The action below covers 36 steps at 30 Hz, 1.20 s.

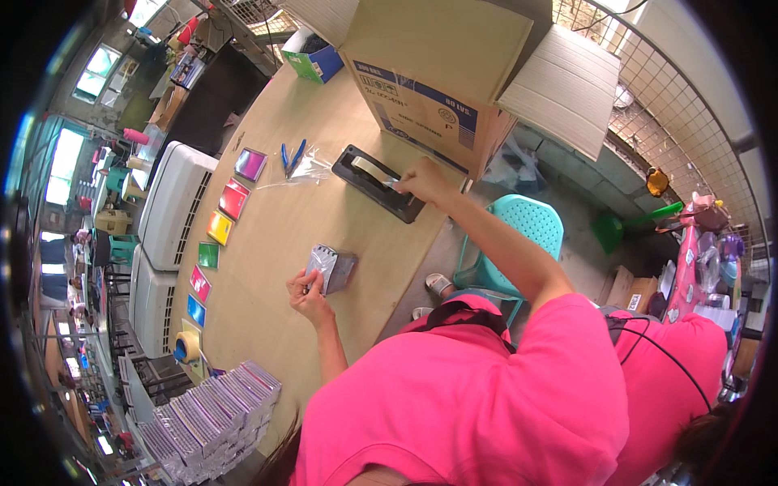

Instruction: The person selects several colorful notebooks from a row, stacks them together, slides the stack into a plastic sleeve, and applies adhesive tape to seal the package.

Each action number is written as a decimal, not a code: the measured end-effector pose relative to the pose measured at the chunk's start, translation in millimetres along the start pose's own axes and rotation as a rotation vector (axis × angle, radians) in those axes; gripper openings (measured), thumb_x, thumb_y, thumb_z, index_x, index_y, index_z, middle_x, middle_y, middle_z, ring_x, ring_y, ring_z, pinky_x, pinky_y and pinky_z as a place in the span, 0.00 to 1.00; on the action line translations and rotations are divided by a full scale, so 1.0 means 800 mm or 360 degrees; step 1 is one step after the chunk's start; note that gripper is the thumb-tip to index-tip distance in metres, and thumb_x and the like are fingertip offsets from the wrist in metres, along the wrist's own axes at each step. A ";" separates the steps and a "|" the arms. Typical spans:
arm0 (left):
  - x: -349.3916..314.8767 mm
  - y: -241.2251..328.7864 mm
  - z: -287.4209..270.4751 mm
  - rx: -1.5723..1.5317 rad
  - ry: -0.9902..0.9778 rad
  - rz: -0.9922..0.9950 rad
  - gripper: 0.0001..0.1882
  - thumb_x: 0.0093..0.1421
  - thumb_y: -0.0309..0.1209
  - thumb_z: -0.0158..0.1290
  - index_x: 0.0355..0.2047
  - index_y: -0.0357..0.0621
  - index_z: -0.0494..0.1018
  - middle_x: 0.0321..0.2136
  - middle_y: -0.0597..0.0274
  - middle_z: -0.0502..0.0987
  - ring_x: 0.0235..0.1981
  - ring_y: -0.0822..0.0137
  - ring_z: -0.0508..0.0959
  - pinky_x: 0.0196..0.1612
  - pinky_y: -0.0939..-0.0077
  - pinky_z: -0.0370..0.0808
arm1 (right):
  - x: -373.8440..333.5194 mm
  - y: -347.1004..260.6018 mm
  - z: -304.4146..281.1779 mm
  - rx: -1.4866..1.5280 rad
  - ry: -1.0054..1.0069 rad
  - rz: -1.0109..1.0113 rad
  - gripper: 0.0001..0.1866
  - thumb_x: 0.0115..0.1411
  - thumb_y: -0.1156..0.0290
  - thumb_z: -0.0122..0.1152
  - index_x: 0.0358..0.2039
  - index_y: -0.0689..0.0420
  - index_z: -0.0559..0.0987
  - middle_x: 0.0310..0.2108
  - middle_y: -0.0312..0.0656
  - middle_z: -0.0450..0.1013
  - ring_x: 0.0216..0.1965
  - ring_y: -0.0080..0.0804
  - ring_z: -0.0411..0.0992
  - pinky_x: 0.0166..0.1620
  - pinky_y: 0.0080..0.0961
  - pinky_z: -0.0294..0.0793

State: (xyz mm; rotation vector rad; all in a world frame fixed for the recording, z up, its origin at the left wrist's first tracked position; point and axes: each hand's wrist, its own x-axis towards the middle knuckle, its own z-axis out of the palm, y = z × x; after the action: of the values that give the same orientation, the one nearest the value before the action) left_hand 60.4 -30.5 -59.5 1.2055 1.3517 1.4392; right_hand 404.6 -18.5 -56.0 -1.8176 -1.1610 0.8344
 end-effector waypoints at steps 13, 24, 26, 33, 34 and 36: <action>0.000 0.004 -0.011 0.0155 -0.0054 0.0227 0.08 0.46 0.13 0.61 0.19 0.40 0.76 0.35 0.61 0.69 0.44 0.64 0.72 0.46 0.71 0.70 | -0.141 -0.085 0.115 0.0930 -0.0486 0.0204 0.08 0.61 0.69 0.63 0.29 0.60 0.77 0.19 0.35 0.71 0.19 0.23 0.71 0.21 0.21 0.70; 0.004 0.002 -0.007 0.0223 -0.0204 0.0172 0.14 0.46 0.18 0.63 0.35 0.42 0.77 0.38 0.60 0.69 0.45 0.64 0.71 0.47 0.69 0.71 | -0.119 -0.106 0.193 0.0223 -0.0261 0.0003 0.24 0.52 0.56 0.71 0.12 0.62 0.77 0.12 0.46 0.72 0.14 0.31 0.70 0.22 0.35 0.68; 0.007 0.015 -0.017 -0.0075 -0.0338 0.0103 0.26 0.47 0.24 0.67 0.46 0.43 0.70 0.41 0.59 0.69 0.45 0.64 0.72 0.49 0.68 0.71 | -0.115 -0.087 0.197 0.0119 -0.0364 0.0108 0.25 0.52 0.52 0.71 0.15 0.62 0.78 0.12 0.43 0.72 0.15 0.30 0.70 0.22 0.33 0.67; 0.010 -0.011 -0.053 0.0351 -0.0446 0.0499 0.48 0.42 0.31 0.73 0.60 0.47 0.57 0.50 0.58 0.68 0.52 0.65 0.71 0.54 0.68 0.72 | -0.110 -0.079 0.177 0.0073 -0.0327 -0.0892 0.50 0.37 0.58 0.81 0.59 0.60 0.65 0.54 0.50 0.65 0.57 0.43 0.64 0.59 0.37 0.64; 0.004 0.016 -0.046 0.0273 -0.0541 0.0342 0.48 0.41 0.29 0.73 0.60 0.47 0.58 0.50 0.58 0.70 0.52 0.65 0.72 0.55 0.68 0.71 | -0.106 -0.109 0.150 -0.0009 -0.0485 -0.1072 0.49 0.35 0.62 0.81 0.59 0.60 0.66 0.55 0.51 0.66 0.58 0.42 0.66 0.59 0.38 0.66; -0.016 0.048 -0.065 0.0064 -0.0663 0.0271 0.49 0.41 0.28 0.72 0.62 0.48 0.57 0.50 0.57 0.71 0.53 0.62 0.73 0.55 0.68 0.71 | -0.107 -0.154 0.146 -0.0021 -0.0972 -0.1104 0.48 0.34 0.67 0.79 0.58 0.60 0.68 0.54 0.50 0.69 0.56 0.39 0.69 0.57 0.37 0.69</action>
State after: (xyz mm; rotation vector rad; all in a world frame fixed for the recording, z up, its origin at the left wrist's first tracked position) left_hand 14.2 -58.3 -21.7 1.5755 1.0141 1.1888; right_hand 226.6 -34.1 8.4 -1.0334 -2.0202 0.9669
